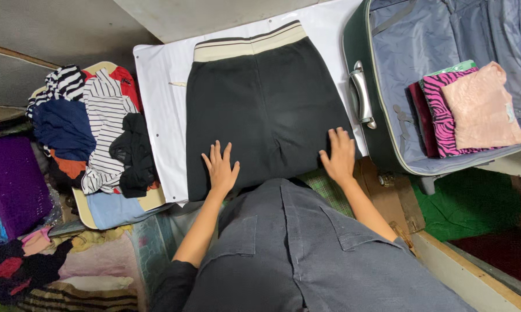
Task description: The person folds a pair of black pants by hand on a white surface, smoothing the fabric and aligning the legs before folding them over into a compact shape.
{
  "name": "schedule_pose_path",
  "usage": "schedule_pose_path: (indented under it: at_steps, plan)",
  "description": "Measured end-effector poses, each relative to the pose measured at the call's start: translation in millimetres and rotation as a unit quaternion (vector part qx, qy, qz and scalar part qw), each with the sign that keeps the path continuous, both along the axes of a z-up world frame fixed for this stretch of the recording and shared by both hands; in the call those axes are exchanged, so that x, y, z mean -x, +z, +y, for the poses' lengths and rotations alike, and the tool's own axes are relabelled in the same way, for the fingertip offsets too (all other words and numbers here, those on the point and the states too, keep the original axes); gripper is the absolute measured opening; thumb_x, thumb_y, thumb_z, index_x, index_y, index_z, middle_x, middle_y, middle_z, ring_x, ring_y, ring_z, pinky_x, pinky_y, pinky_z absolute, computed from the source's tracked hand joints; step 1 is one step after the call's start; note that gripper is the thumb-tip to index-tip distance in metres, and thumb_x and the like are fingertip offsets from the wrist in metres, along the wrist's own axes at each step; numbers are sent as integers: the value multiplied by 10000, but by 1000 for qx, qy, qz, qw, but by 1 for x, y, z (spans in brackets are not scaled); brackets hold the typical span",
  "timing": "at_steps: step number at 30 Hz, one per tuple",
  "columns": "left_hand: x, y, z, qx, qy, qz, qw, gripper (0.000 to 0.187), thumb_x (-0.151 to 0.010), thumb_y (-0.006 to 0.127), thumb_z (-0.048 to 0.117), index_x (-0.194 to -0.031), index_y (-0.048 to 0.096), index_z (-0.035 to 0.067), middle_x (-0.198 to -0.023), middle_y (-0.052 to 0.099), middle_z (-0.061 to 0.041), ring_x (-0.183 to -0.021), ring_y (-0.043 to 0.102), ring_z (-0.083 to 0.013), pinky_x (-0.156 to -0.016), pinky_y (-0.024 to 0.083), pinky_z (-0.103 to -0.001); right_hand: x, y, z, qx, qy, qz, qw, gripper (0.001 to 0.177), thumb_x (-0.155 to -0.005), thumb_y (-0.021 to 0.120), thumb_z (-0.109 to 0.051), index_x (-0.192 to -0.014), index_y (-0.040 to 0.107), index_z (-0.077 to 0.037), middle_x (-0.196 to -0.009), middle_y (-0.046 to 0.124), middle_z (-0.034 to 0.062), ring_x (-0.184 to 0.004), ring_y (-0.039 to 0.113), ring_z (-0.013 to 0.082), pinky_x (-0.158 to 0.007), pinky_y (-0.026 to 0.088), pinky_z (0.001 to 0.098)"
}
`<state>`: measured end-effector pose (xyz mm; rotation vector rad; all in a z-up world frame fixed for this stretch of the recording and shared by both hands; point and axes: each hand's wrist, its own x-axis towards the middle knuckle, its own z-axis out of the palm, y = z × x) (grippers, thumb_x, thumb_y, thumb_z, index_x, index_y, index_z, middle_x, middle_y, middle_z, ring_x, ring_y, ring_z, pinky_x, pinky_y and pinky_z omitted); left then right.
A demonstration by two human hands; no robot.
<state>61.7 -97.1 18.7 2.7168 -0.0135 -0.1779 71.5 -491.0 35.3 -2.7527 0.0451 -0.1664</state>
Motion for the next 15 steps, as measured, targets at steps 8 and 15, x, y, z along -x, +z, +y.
schedule_pose_path:
  at_steps: [8,15]
  plan:
    - [29,-26,-3,-30,-58,-2,998,842,-965,594,487,-1634,234,124,-1692,89,-254,-1562,67,-452,-1215,60,-666,-3,-30,27,52,78,92,991,818,-998,543,-476,-1655,237,-96,-1707,130,258,-1585,104,408,-1248,108,610]
    - [15,-8,-22,-15,-35,2,999,876,-860,713,343,-1590,299,90,-1656,155,-275,-1541,116,-456,-1207,65,-673,-27,-15,8,8,28,72,997,775,-908,701,-371,-1559,391,-86,-1637,293,274,-1529,249,466,-1235,207,578]
